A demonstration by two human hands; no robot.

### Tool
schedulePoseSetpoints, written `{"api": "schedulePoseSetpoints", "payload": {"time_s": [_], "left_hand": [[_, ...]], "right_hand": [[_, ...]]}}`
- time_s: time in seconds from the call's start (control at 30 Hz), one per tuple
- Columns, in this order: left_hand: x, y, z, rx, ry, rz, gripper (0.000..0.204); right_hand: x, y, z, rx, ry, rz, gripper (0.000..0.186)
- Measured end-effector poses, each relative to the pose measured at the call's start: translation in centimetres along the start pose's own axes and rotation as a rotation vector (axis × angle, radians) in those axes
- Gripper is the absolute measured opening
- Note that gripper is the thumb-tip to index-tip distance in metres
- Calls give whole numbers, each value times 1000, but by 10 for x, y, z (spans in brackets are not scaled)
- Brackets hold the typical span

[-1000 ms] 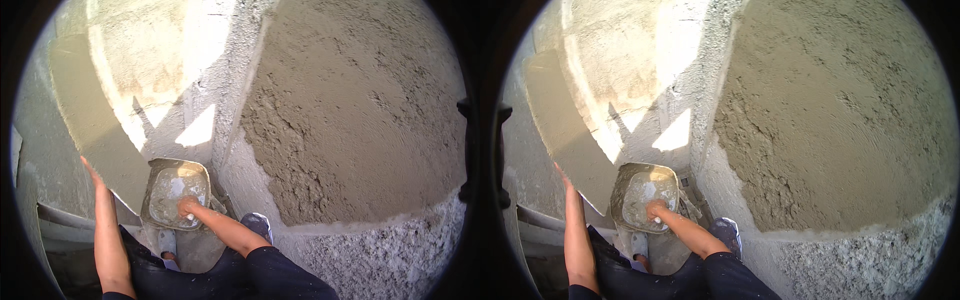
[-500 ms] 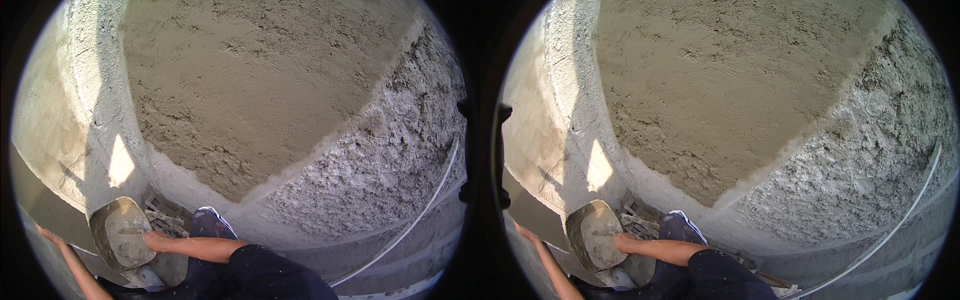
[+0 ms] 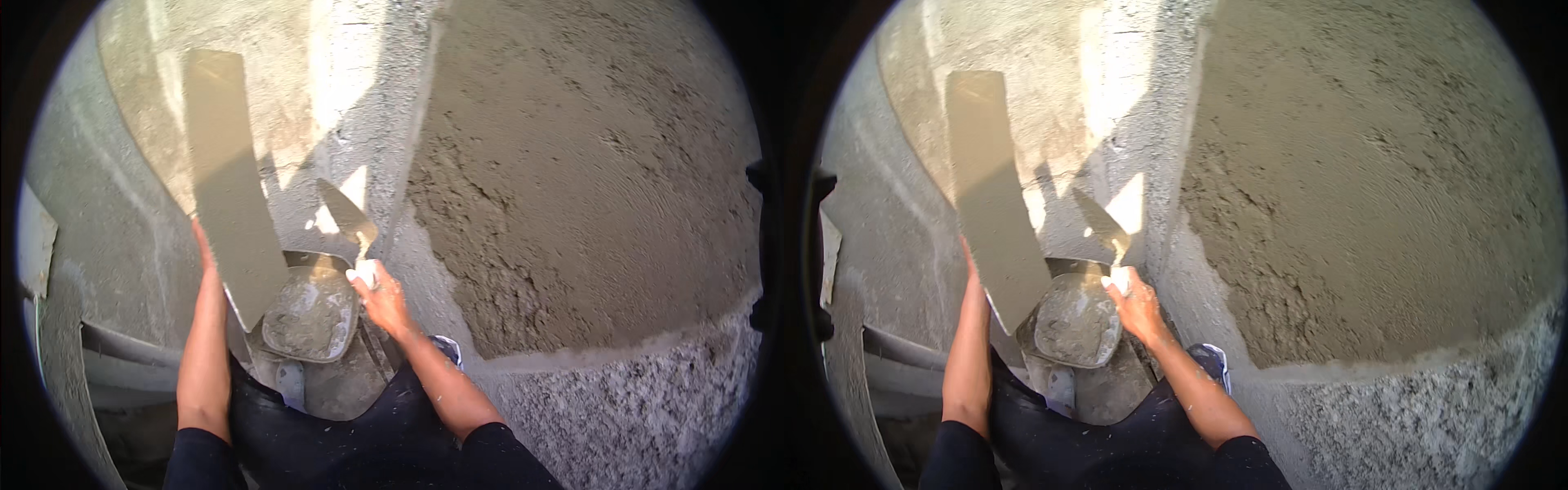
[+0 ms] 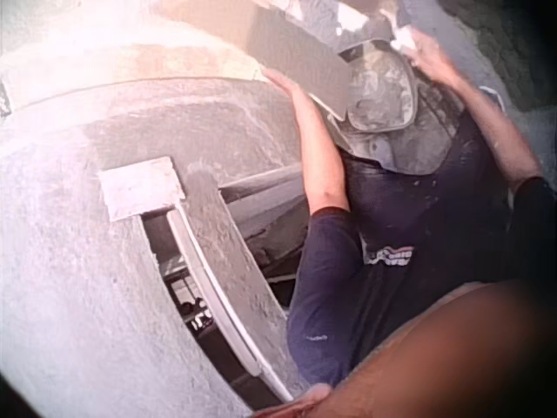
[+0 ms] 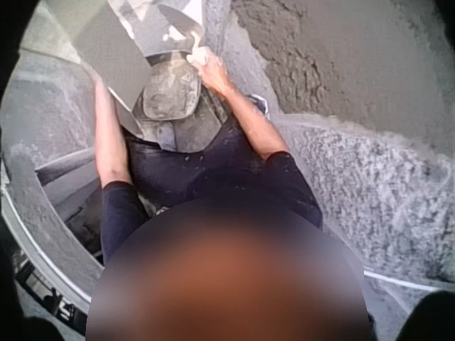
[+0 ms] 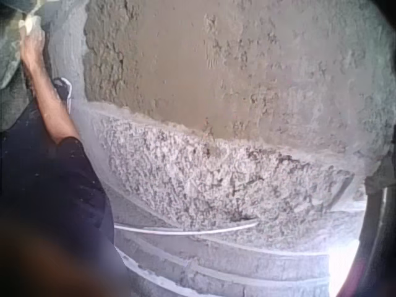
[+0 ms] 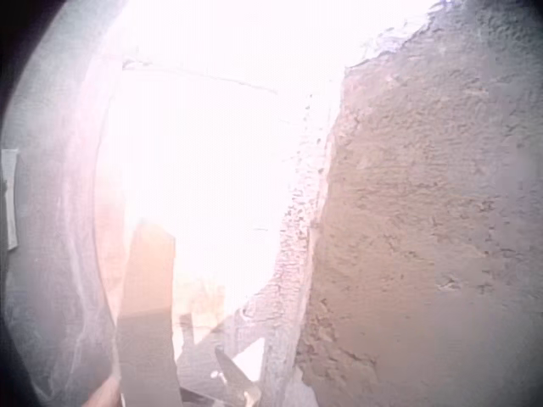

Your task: The person scoops wet plaster from a bucket with a trowel and applies it to a vertical wall, then smooths the surface with a larger trowel. The person repeats this cycle, spreading and leveling the plaster across the wall area.

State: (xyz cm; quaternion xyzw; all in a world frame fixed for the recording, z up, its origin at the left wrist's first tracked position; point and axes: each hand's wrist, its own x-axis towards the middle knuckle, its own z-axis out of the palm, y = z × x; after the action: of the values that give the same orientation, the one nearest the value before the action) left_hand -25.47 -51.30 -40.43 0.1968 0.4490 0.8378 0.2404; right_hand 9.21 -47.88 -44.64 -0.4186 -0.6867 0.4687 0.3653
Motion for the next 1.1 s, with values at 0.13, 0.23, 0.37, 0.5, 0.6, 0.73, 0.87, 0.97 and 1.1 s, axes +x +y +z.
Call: {"api": "schedulePoseSetpoints", "payload": {"time_s": [0.13, 0.23, 0.37, 0.5, 0.6, 0.73, 0.87, 0.97, 1.1], "left_hand": [[-22, 30, 27, 152, -217, -87, 36], [-45, 49, 52, 24, -176, -267, 25], [-57, 63, 60, 86, -262, -234, 25], [-50, 55, 52, 137, -304, -167, 26], [-45, 46, 48, 132, -285, -168, 26], [-45, 41, 50, 9, -323, -223, 29], [-49, 44, 48, -111, -251, -387, 32], [-43, 45, 40, -210, -126, -461, 33], [-23, 45, 23, -136, -38, -318, 33]], "right_hand": [[54, -63, -27, -167, 85, -19, 36], [102, -108, -35, -223, 17, -63, 44], [171, -155, -30, -387, -22, -306, 61], [228, -197, -17, -498, 16, -470, 73], [239, -224, -9, -542, -19, -566, 78], [211, -219, 2, -755, -185, -675, 59], [171, -167, 21, -822, -179, -1120, 36], [144, -129, 30, -739, -285, -1025, 30], [93, -97, 20, -805, -475, -897, 35]]}}
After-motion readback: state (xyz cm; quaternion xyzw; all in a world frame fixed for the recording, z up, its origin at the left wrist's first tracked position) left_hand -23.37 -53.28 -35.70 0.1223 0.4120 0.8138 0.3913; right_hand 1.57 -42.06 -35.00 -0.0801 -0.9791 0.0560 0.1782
